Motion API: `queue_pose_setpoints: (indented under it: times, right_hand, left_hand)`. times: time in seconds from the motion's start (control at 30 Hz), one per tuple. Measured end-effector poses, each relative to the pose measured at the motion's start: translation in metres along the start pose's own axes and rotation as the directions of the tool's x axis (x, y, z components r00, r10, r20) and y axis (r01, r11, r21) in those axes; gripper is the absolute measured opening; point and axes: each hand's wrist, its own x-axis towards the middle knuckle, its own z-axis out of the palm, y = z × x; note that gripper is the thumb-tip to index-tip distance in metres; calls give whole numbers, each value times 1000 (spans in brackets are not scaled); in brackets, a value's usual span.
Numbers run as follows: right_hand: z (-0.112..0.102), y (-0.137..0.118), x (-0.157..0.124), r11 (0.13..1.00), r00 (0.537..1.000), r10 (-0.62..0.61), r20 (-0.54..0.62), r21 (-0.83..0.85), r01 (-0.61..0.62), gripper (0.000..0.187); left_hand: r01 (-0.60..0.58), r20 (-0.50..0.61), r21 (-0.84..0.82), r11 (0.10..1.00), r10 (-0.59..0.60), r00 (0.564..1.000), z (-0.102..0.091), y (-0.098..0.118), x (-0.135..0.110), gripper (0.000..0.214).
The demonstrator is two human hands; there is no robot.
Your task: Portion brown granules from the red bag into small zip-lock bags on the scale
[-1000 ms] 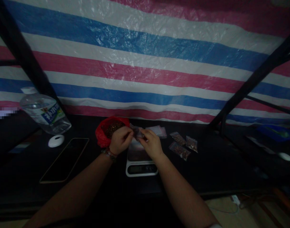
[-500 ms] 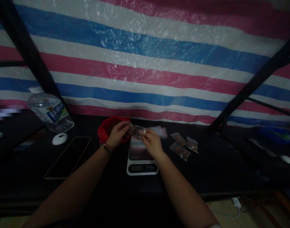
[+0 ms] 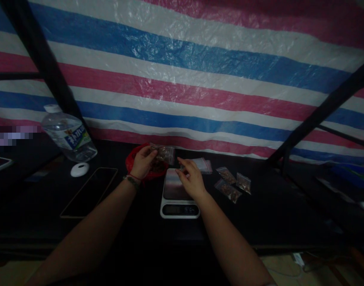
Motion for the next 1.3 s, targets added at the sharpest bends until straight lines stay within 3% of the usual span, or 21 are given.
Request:
queue_pose_setpoints:
  times: [0.07, 0.17, 0.23, 0.33, 0.43, 0.57, 0.7, 0.9, 1.0, 1.17, 1.3]
  right_hand:
    - [1, 1, 0, 1000, 1000, -12, -18, 8, 12, 38]
    - [0, -1, 0, 1000, 1000, -22, -12, 15, 22, 33]
    - [0, -3, 1, 999, 999, -35, -3, 14, 35, 27]
    - [0, -6, 1, 998, 998, -57, 3, 2, 57, 22]
    - [0, -7, 1, 999, 998, -55, 18, 2, 55, 21]
    - [1, -7, 1, 999, 999, -48, 21, 16, 48, 22]
    - [0, -8, 1, 999, 999, -36, 26, 20, 35, 21]
    - [0, -10, 0, 1000, 999, -27, 34, 2, 27, 21]
    - [-1, -11, 1, 999, 999, -34, 28, -12, 35, 21]
    - [-2, -13, 1, 999, 999, -42, 25, -13, 43, 21]
    - [-2, -13, 1, 999, 999, -37, 32, -14, 37, 21]
  left_hand:
    - [-79, -120, 57, 995, 85, 989, -11, 1, 10, 29]
    - [-153, -271, 231, 961, 215, 938, -31, 5, 22, 26]
    - [-176, -292, 429, 886, 321, 901, -42, 10, 26, 22]
    - [-180, -131, 749, 638, 408, 903, -53, 19, 24, 26]
    - [-230, 89, 902, 365, 363, 927, -54, 27, 20, 38]
    - [-271, 170, 941, 201, 411, 896, -50, 33, 17, 42]
    - [-256, 130, 949, 184, 512, 849, -46, 36, 16, 37]
    - [-328, 253, 930, 167, 358, 899, -41, 32, 14, 33]
    - [-271, 191, 944, 188, 360, 913, -40, 30, 15, 39]
    - [-136, 79, 961, 242, 231, 970, -39, 31, 13, 49]
    - [-179, 66, 951, 251, 401, 914, -37, 36, 10, 48]
